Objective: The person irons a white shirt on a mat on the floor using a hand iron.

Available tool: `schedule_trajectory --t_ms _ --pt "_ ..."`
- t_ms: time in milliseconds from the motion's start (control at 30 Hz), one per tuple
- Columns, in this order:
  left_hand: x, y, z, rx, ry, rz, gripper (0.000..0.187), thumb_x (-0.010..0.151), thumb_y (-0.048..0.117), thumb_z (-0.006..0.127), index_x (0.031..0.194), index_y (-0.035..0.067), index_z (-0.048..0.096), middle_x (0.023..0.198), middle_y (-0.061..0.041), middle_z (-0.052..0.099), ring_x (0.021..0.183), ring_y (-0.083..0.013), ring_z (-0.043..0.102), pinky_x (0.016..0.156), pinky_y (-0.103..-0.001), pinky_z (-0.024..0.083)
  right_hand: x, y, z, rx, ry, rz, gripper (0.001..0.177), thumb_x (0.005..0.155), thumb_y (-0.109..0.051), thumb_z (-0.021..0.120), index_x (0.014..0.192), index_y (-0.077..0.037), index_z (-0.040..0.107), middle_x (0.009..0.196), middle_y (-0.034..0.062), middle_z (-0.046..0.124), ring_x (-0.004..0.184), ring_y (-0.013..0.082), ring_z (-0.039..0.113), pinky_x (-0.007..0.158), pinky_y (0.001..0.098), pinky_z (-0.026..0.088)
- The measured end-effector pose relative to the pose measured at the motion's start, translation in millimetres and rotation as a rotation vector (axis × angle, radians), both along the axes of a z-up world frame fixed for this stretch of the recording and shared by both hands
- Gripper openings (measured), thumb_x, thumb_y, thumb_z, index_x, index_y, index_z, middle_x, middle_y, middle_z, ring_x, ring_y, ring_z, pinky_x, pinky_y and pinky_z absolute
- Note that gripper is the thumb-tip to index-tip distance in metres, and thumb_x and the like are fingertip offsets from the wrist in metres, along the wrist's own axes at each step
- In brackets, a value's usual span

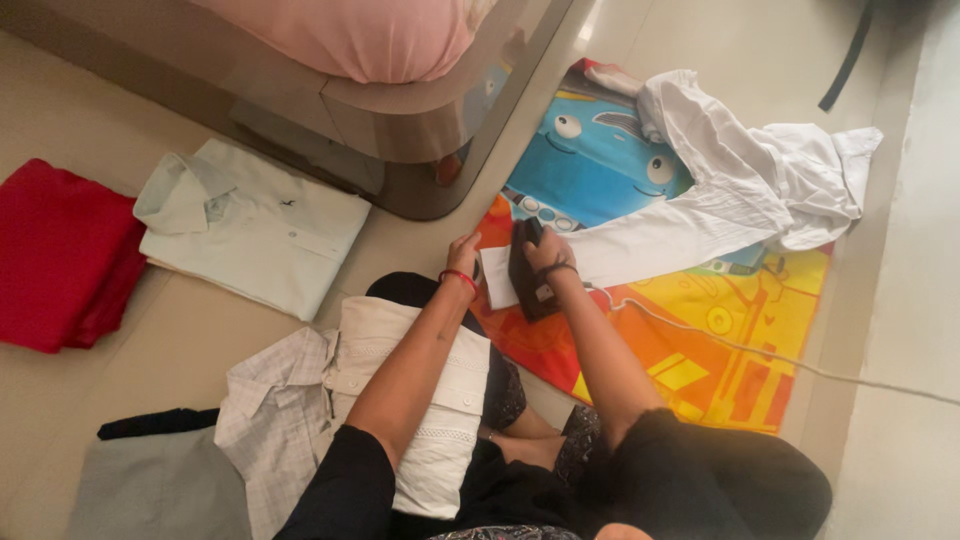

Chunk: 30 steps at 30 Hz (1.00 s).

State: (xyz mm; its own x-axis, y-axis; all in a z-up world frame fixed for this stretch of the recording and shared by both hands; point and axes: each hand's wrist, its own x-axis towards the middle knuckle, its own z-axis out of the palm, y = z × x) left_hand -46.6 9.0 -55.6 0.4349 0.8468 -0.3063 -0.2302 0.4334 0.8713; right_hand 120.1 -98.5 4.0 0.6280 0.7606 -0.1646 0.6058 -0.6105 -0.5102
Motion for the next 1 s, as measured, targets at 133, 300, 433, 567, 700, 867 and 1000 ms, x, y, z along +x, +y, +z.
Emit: schedule_trajectory --t_ms 133,300,433,567,700,867,1000 --pt "-0.2 -3.7 2.3 -0.071 -0.024 0.005 0.036 0.093 0.028 0.065 0.111 -0.004 0.068 0.100 -0.006 0.066 0.090 -0.0162 0.058 0.083 -0.031 0.048 -16.3 -49.1 5.6 -0.023 -0.006 0.054 0.048 0.086 -0.038 0.068 0.117 -0.001 0.062 0.107 0.0294 0.071 0.105 0.0470 0.067 0.092 0.0527 0.053" --pt "7.7 -7.8 3.5 -0.127 0.045 0.034 0.044 0.097 0.030 0.066 0.123 -0.006 0.061 0.110 -0.010 0.061 0.100 -0.0187 0.057 0.090 -0.035 0.049 -43.3 -91.9 36.5 0.078 0.044 0.048 0.044 0.077 -0.034 0.071 0.109 -0.005 0.066 0.098 0.0279 0.071 0.099 0.0466 0.068 0.086 0.0521 0.053" --pt "15.0 -7.5 7.9 0.022 0.163 0.150 0.050 0.094 0.031 0.066 0.128 -0.005 0.060 0.122 -0.012 0.066 0.112 -0.0222 0.061 0.098 -0.035 0.048 -48.4 -87.2 45.8 0.094 0.033 0.019 0.042 0.076 -0.033 0.071 0.106 -0.004 0.067 0.096 0.0284 0.071 0.097 0.0476 0.067 0.085 0.0526 0.053" --pt "18.1 -9.3 4.1 0.033 0.156 0.224 0.051 0.096 0.034 0.065 0.131 -0.002 0.056 0.130 -0.013 0.062 0.119 -0.0237 0.059 0.103 -0.035 0.045 -51.0 -64.2 39.1 0.117 0.051 0.092 0.040 0.077 -0.034 0.070 0.103 -0.003 0.067 0.095 0.0278 0.071 0.095 0.0471 0.068 0.084 0.0523 0.054" --pt "22.0 -7.3 0.3 -0.065 0.066 0.202 0.042 0.098 0.031 0.061 0.122 -0.003 0.064 0.116 -0.014 0.067 0.103 -0.0245 0.061 0.090 -0.038 0.051 -56.3 -20.3 16.5 0.101 0.027 0.140 0.038 0.078 -0.034 0.070 0.101 -0.004 0.068 0.095 0.0272 0.072 0.095 0.0480 0.068 0.084 0.0538 0.054" --pt "14.4 3.3 -0.2 0.171 0.194 0.183 0.037 0.104 0.028 0.053 0.108 -0.007 0.067 0.099 -0.013 0.068 0.091 -0.0206 0.062 0.084 -0.036 0.050 -56.9 43.5 -0.8 0.103 0.016 0.044 0.041 0.079 -0.035 0.069 0.107 -0.004 0.068 0.099 0.0279 0.071 0.098 0.0464 0.068 0.087 0.0529 0.054" --pt "5.6 6.1 8.1 0.176 -0.067 0.173 0.044 0.107 0.026 0.043 0.106 -0.011 0.067 0.098 -0.014 0.070 0.089 -0.0213 0.064 0.082 -0.035 0.053 -61.2 47.4 3.6 0.098 -0.032 0.033 0.043 0.079 -0.035 0.069 0.108 -0.003 0.069 0.103 0.0270 0.072 0.102 0.0448 0.069 0.091 0.0515 0.054"
